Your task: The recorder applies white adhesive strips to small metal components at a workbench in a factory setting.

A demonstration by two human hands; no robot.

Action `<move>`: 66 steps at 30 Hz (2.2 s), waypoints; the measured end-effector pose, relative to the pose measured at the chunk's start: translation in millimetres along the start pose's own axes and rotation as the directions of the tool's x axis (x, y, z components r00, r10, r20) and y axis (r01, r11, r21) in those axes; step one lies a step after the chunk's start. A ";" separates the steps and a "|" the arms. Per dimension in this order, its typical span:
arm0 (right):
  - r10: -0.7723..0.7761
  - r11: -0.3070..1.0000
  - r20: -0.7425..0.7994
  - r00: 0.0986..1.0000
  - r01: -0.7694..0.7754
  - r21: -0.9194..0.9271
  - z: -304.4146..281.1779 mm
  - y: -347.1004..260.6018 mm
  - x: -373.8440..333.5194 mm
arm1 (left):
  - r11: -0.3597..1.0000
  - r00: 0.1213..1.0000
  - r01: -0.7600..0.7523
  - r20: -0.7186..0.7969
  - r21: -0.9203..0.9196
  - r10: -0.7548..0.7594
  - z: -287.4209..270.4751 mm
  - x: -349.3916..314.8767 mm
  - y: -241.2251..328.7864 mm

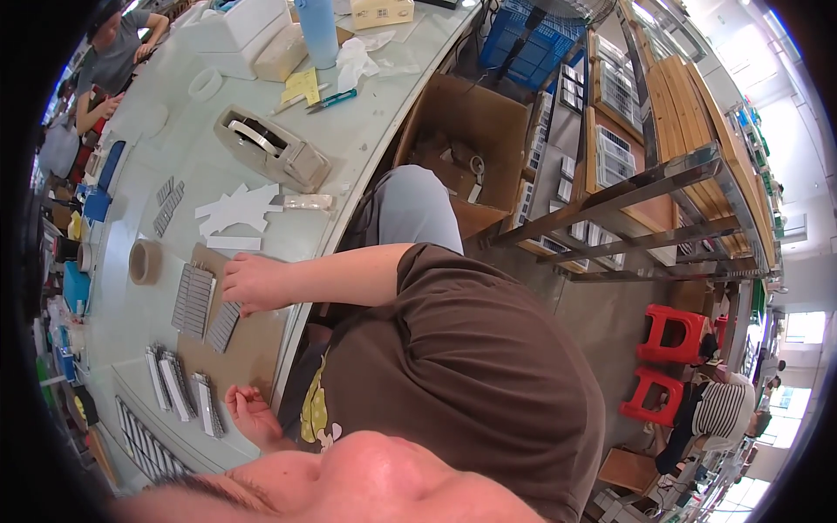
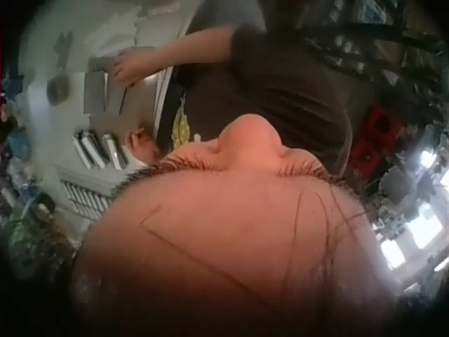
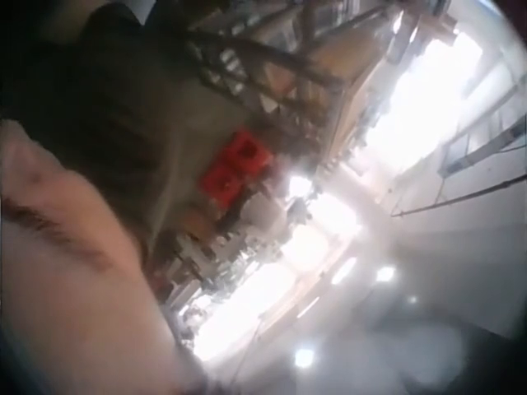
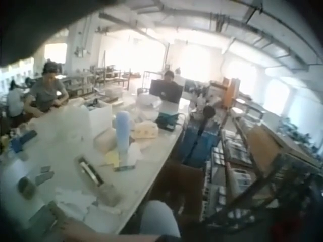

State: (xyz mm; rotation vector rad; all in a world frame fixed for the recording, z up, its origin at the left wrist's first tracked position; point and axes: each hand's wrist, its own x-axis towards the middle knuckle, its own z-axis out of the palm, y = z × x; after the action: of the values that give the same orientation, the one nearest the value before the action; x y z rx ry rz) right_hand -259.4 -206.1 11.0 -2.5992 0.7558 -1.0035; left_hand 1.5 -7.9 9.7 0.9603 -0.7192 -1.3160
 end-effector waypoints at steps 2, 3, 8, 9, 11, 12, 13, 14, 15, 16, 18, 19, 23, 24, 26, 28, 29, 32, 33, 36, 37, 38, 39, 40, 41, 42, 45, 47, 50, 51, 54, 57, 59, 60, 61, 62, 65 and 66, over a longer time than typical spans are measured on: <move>-0.010 1.000 -0.022 1.000 0.010 0.007 -1.6 -1.5 0.5 | 1.000 1.000 0.000 0.000 -0.004 0.000 -1.3 -0.1 0.5; -0.009 1.000 -0.021 1.000 0.010 0.007 -1.9 -1.4 0.3 | 1.000 1.000 0.002 0.001 -0.008 -0.002 -1.2 0.0 0.4; 0.005 1.000 -0.023 1.000 -0.005 -0.007 -7.0 0.5 -0.3 | 1.000 1.000 0.007 0.012 -0.005 -0.007 -0.5 4.2 -0.4; 0.008 1.000 -0.024 1.000 -0.008 -0.004 -7.2 0.5 -0.9 | 1.000 1.000 0.006 0.013 -0.009 -0.006 0.0 3.9 -0.6; -0.001 1.000 -0.038 0.999 0.001 -0.013 -9.2 2.8 -1.5 | 1.000 1.000 0.006 0.014 -0.009 -0.006 2.1 5.9 -0.7; -0.010 1.000 -0.028 1.000 0.010 0.000 -6.8 1.2 0.6 | 1.000 1.000 -0.003 0.020 -0.022 0.004 0.1 2.7 -0.9; 0.000 1.000 -0.007 1.000 0.000 0.016 -5.5 0.0 1.5 | 0.999 1.000 -0.015 0.023 -0.034 0.015 -1.4 -0.1 -1.6; 0.007 0.999 0.016 1.000 -0.008 0.034 -4.9 -0.5 2.0 | 0.999 1.000 -0.022 -0.001 -0.037 0.022 -2.3 -1.0 -4.4; -0.027 0.998 0.032 0.999 0.025 0.063 -3.1 -2.4 3.0 | 0.999 1.000 -0.019 -0.015 -0.037 0.018 -0.9 -4.8 -4.7; -0.003 0.999 0.046 0.999 0.001 0.046 -3.8 -1.1 2.3 | 0.999 0.999 -0.021 -0.031 -0.035 0.020 0.6 -5.2 -4.3; 0.010 0.999 0.061 0.998 -0.012 0.039 -8.2 -3.4 6.5 | 1.000 0.995 0.001 -0.099 -0.028 -0.004 0.3 -6.0 -5.5; 0.006 0.999 0.065 0.998 -0.008 0.044 -12.6 -7.2 6.8 | 1.000 0.994 0.009 -0.113 -0.008 -0.010 4.5 -6.7 -5.6; 0.057 0.998 0.062 0.996 -0.058 0.021 -11.9 -7.2 6.1 | 0.999 0.994 0.028 -0.107 0.026 -0.025 17.3 -4.4 -2.8; 0.063 0.998 0.061 0.996 -0.062 -0.006 -15.3 -8.6 5.9 | 0.998 0.993 0.058 -0.105 0.037 -0.054 18.3 -3.0 -3.9; 0.029 1.000 0.078 0.997 -0.030 0.001 -16.9 -12.3 8.1 | 0.994 0.988 0.110 -0.104 0.001 -0.109 14.5 -5.5 -6.0; -0.004 0.999 0.026 1.000 0.005 -0.033 -16.2 -11.0 9.1 | 0.995 0.988 0.092 -0.120 -0.038 -0.096 18.4 -5.7 -5.6; -0.023 1.000 0.031 0.999 0.023 -0.014 -14.7 -13.5 11.3 | 0.993 0.991 0.094 -0.089 -0.076 -0.101 17.6 -6.9 -4.9; -0.033 0.999 0.013 0.999 0.033 -0.012 -18.1 -15.4 17.0 | 0.993 0.993 0.087 -0.074 -0.084 -0.093 14.0 -6.2 -5.5; -0.030 0.999 0.011 1.000 0.030 -0.015 -19.0 -16.1 17.1 | 0.992 0.993 0.088 -0.066 -0.086 -0.094 13.9 -6.0 -6.0; -0.033 0.999 0.005 0.999 0.034 -0.021 -21.8 -18.7 16.2 | 0.993 0.992 0.093 -0.077 -0.069 -0.098 13.2 -6.0 -7.3; -0.042 0.999 -0.001 0.999 0.042 -0.029 -23.0 -20.4 14.8 | 0.993 0.991 0.098 -0.082 -0.069 -0.103 13.6 -6.5 -7.1; -0.038 0.999 0.004 0.999 0.038 -0.023 -25.7 -22.7 12.7 | 0.993 0.991 0.101 -0.083 -0.065 -0.106 14.8 -7.1 -6.9; -0.037 0.999 0.001 0.999 0.037 -0.028 -29.4 -24.3 11.0 | 0.993 0.991 0.104 -0.081 -0.061 -0.109 15.4 -6.6 -6.3; -0.034 0.999 -0.001 0.999 0.034 -0.034 -32.4 -25.2 7.3 | 0.992 0.990 0.110 -0.081 -0.061 -0.115 15.9 -6.9 -6.8; -0.027 0.999 0.001 1.000 0.027 -0.035 -36.4 -26.0 -0.7 | 0.993 0.991 0.103 -0.081 -0.051 -0.107 16.7 -7.4 -7.9; 0.007 0.999 0.000 1.000 -0.007 -0.041 -43.9 -25.2 -10.5 | 0.994 0.993 0.100 -0.064 -0.042 -0.103 17.9 -2.7 -9.0; 0.074 0.995 0.034 0.997 -0.071 -0.074 -44.9 -20.4 -35.1 | 0.981 0.990 0.120 -0.087 0.152 -0.107 21.6 -5.9 -5.4; 0.120 0.990 0.049 0.992 -0.115 -0.087 -48.9 -17.4 -52.7 | 0.964 0.993 0.099 -0.090 0.248 -0.079 26.8 -12.3 -1.7; 0.150 0.983 0.012 0.989 -0.148 -0.106 -38.5 -16.0 -63.1 | 0.910 0.995 0.049 -0.101 0.412 -0.007 30.8 -15.1 -4.1; 0.122 0.988 -0.032 0.992 -0.124 -0.093 -38.3 -16.2 -63.0 | 0.871 0.994 -0.002 -0.092 0.491 0.054 33.0 -11.7 -9.4; 0.101 0.988 -0.083 0.991 -0.109 -0.108 -47.1 -21.2 -66.5 | 0.669 0.962 -0.255 0.115 0.698 0.247 45.3 8.5 -16.7; 0.081 0.985 -0.103 0.991 -0.095 -0.147 -44.1 -20.1 -67.7 | 0.479 0.946 -0.309 0.211 0.822 0.247 53.9 19.0 -12.9; 0.069 0.982 -0.104 0.992 -0.086 -0.169 -41.4 -21.0 -69.4 | 0.501 0.954 -0.279 0.176 0.819 0.243 52.2 15.8 -16.7; 0.083 0.980 -0.108 0.991 -0.101 -0.170 -41.0 -21.0 -71.2 | 0.520 0.957 -0.256 0.138 0.815 0.254 50.5 13.2 -17.3; 0.070 0.984 -0.115 0.991 -0.087 -0.153 -39.8 -20.6 -72.3 | 0.520 0.959 -0.254 0.143 0.816 0.243 48.6 10.1 -18.5; 0.056 0.988 -0.123 0.991 -0.073 -0.136 -39.0 -20.0 -72.7 | 0.558 0.962 -0.231 0.100 0.797 0.255 46.1 6.8 -20.1; 0.088 0.988 -0.118 0.989 -0.102 -0.119 -41.7 -21.9 -73.8 | 0.681 0.980 -0.085 -0.062 0.727 0.188 38.2 -0.7 -12.0; 0.094 0.988 -0.118 0.989 -0.107 -0.108 -42.1 -22.0 -74.3 | 0.751 0.976 0.035 -0.184 0.659 0.116 35.3 -1.7 -7.3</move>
State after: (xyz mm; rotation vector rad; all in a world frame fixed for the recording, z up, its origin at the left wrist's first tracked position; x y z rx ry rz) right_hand -326.4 -148.8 9.8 -2.5859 0.9898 -1.1149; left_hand -33.0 -12.0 19.2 1.6223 -1.0610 -0.8881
